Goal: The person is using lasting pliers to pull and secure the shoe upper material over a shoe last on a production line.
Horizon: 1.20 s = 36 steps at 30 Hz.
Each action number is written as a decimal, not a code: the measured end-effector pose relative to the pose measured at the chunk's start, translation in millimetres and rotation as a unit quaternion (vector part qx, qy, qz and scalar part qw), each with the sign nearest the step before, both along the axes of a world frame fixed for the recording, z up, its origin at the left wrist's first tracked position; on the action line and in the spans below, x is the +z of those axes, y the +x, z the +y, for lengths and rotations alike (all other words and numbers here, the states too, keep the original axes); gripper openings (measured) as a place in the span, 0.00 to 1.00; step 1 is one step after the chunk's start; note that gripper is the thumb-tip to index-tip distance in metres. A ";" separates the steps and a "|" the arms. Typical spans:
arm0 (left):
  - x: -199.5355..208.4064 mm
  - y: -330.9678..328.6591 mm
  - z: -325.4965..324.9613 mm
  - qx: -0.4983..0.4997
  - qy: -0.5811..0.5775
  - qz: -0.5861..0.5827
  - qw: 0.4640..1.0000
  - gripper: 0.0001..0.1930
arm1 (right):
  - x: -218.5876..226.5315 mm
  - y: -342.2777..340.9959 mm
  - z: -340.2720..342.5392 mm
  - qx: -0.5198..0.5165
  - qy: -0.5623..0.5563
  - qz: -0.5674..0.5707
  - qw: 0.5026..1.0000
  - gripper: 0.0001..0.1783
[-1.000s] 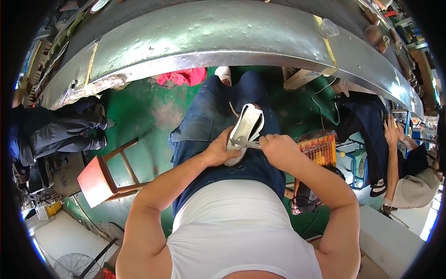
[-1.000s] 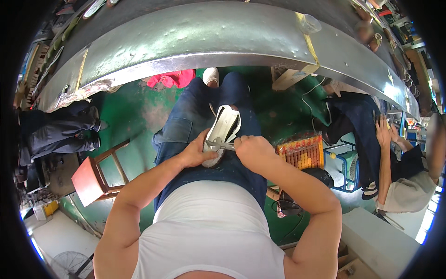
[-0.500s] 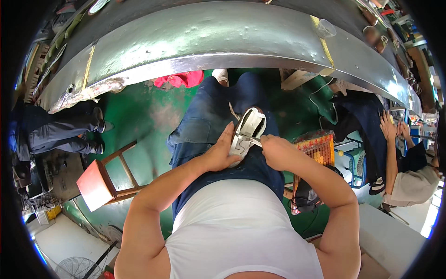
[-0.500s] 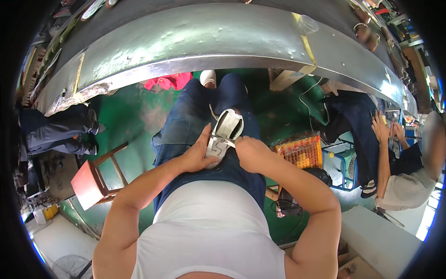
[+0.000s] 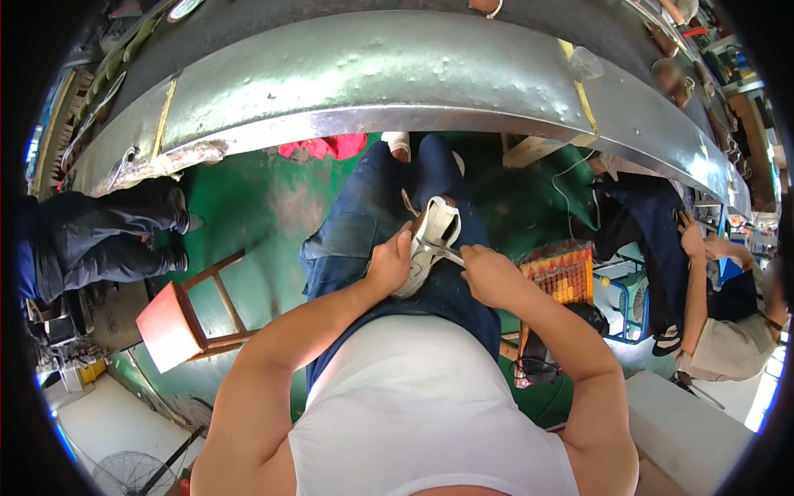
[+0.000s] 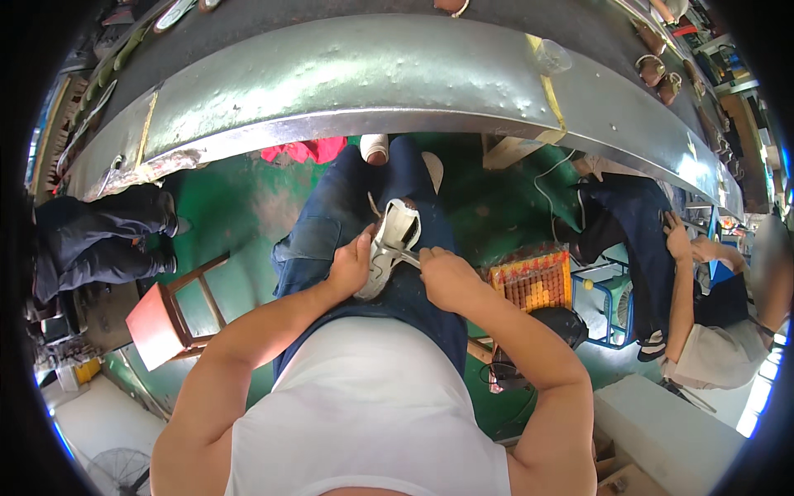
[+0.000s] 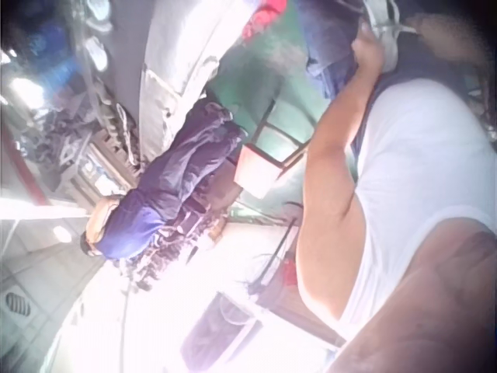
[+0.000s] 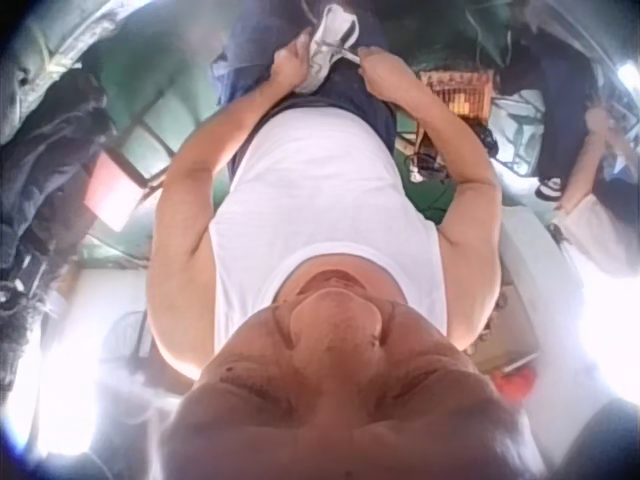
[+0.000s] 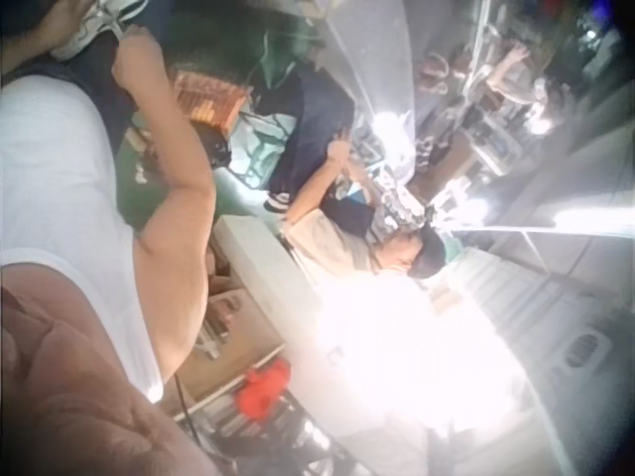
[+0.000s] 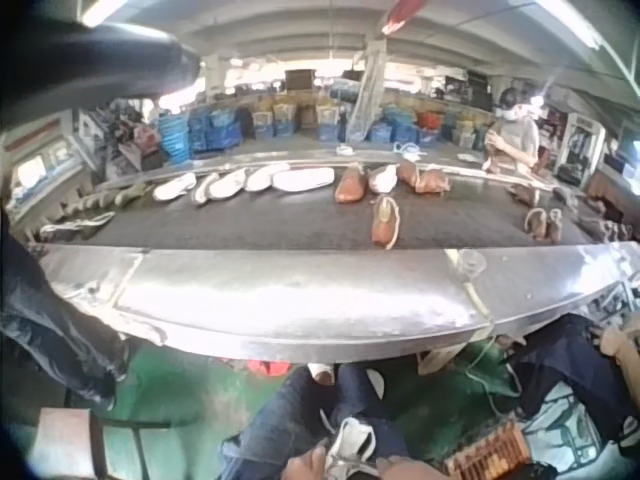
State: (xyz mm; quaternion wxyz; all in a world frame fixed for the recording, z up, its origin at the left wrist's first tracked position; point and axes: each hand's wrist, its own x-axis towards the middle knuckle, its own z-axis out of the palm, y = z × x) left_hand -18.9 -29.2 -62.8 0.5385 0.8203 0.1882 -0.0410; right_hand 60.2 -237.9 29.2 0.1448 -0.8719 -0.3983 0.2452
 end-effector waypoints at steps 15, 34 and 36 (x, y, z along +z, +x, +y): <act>38.7 16.7 12.2 -0.281 0.169 0.013 0.945 0.31 | 5.2 35.4 -15.7 -0.092 0.005 0.173 0.981 0.16; 132.2 24.2 49.8 -0.230 0.172 0.054 0.956 0.45 | -2.9 14.1 -34.4 -0.336 0.179 0.272 0.884 0.23; 133.8 35.2 60.1 -0.134 0.016 -0.127 0.983 0.37 | -0.2 17.6 -40.6 -0.358 0.170 0.272 0.877 0.22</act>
